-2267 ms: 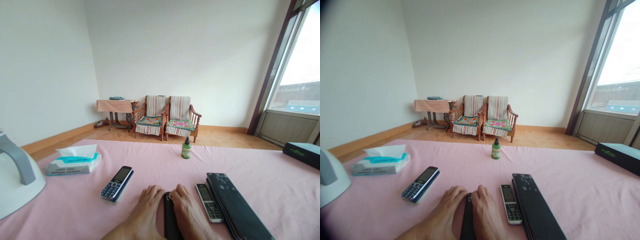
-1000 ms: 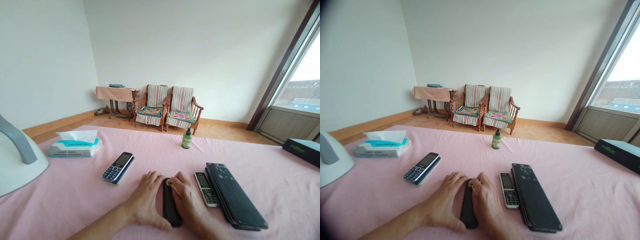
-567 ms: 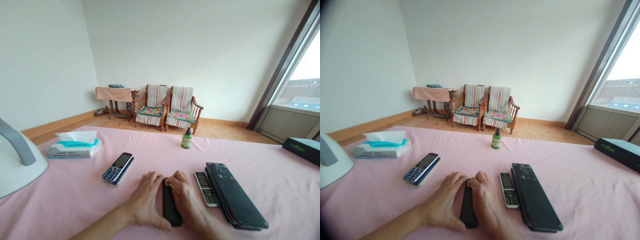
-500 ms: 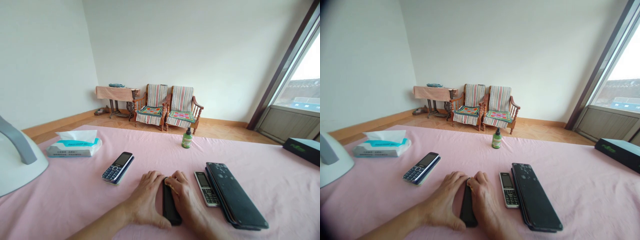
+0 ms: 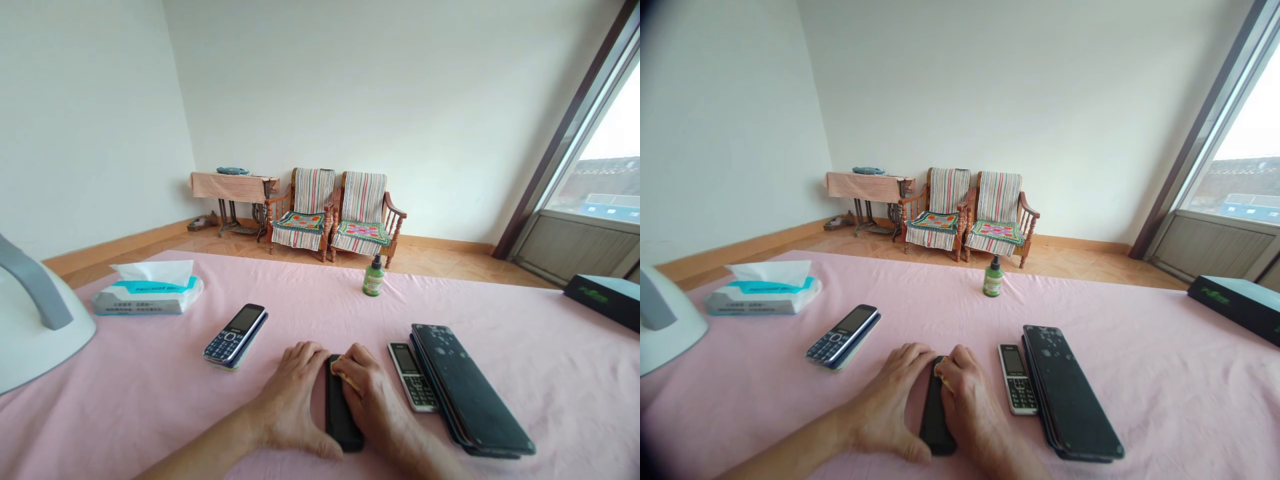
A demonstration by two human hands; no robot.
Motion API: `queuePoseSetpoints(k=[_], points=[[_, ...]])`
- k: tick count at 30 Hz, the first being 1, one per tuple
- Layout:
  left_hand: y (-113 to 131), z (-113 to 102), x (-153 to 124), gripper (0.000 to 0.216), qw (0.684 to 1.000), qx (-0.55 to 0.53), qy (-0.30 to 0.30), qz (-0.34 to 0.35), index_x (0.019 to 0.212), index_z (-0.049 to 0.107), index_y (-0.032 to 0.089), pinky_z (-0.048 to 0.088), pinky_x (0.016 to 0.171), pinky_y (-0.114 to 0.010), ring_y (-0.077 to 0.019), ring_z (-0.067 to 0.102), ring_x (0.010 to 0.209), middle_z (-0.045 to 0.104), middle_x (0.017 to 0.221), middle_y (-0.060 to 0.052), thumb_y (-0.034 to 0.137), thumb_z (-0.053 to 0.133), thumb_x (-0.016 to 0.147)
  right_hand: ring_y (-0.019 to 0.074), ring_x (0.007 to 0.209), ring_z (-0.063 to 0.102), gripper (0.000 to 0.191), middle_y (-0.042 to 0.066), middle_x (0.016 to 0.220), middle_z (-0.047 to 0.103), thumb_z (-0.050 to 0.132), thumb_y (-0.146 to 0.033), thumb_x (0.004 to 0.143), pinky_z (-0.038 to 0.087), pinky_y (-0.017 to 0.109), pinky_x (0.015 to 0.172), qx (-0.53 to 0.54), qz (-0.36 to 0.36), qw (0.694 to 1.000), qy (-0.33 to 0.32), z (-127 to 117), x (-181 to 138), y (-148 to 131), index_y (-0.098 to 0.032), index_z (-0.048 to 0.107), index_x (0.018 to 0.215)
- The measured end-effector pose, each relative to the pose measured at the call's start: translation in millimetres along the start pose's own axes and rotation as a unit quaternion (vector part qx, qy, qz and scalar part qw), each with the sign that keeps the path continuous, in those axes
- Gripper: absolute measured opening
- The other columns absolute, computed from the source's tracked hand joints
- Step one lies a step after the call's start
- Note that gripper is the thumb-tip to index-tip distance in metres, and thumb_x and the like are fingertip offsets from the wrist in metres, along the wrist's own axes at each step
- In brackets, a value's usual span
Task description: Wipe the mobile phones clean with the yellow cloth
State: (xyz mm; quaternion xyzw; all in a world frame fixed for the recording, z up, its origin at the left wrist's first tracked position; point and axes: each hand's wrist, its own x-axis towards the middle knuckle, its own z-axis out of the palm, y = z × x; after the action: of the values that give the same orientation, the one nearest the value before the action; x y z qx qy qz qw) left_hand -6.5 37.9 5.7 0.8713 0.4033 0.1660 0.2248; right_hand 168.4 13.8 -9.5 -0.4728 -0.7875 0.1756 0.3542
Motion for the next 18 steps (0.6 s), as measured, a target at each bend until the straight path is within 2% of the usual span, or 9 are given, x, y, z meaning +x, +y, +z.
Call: queuePoseSetpoints(k=[4, 8, 13, 18], points=[[-0.4, 0.6, 0.2, 0.089, 1.0, 0.001, -0.001, 0.001, 0.114, 0.049, 0.022, 0.036, 0.094, -0.052, -0.0324, 0.045, 0.102, 0.047, 0.111, -0.008, 0.06, 0.079, 0.039, 0.017, 0.085, 0.052, 0.032, 0.005, 0.089, 0.054, 0.043, 0.005, 0.079, 0.044, 0.027, 0.075, 0.007, -0.01, 1.0, -0.01, -1.0, 1.2, 0.4, -0.017, 0.065, 0.087], [0.2, 0.5, 0.3, 0.09, 1.0, 0.002, 0.002, 0.007, 0.116, 0.048, 0.021, 0.037, 0.094, -0.053, -0.0327, 0.045, 0.102, 0.047, 0.112, -0.009, 0.059, 0.079, 0.04, 0.0173, 0.084, 0.051, 0.03, 0.005, 0.086, 0.054, 0.042, 0.002, 0.083, 0.044, 0.027, 0.075, -0.018, 0.01, 1.0, 0.0, -0.9, 3.9, -0.9, -0.017, 0.065, 0.086], [0.9, 0.4, -0.2, 0.09, 1.0, 0.005, -0.001, -0.001, 0.115, 0.048, 0.021, 0.036, 0.096, -0.052, -0.0322, 0.045, 0.103, 0.047, 0.112, -0.008, 0.057, 0.08, 0.038, 0.0172, 0.084, 0.052, 0.034, 0.005, 0.088, 0.053, 0.043, 0.005, 0.08, 0.044, 0.027, 0.073, -0.018, 0.01, 1.0, -0.015, -1.6, 0.7, -5.0, -0.017, 0.066, 0.09], [-0.3, 0.9, 0.1, 0.087, 1.0, 0.001, 0.004, -0.002, 0.115, 0.049, 0.023, 0.037, 0.094, -0.051, -0.0322, 0.045, 0.103, 0.047, 0.112, -0.007, 0.056, 0.079, 0.04, 0.0175, 0.083, 0.052, 0.032, 0.006, 0.087, 0.053, 0.041, 0.004, 0.082, 0.045, 0.027, 0.075, -0.026, 0.019, 0.999, -0.001, -1.6, 1.8, -3.2, -0.016, 0.065, 0.087]])
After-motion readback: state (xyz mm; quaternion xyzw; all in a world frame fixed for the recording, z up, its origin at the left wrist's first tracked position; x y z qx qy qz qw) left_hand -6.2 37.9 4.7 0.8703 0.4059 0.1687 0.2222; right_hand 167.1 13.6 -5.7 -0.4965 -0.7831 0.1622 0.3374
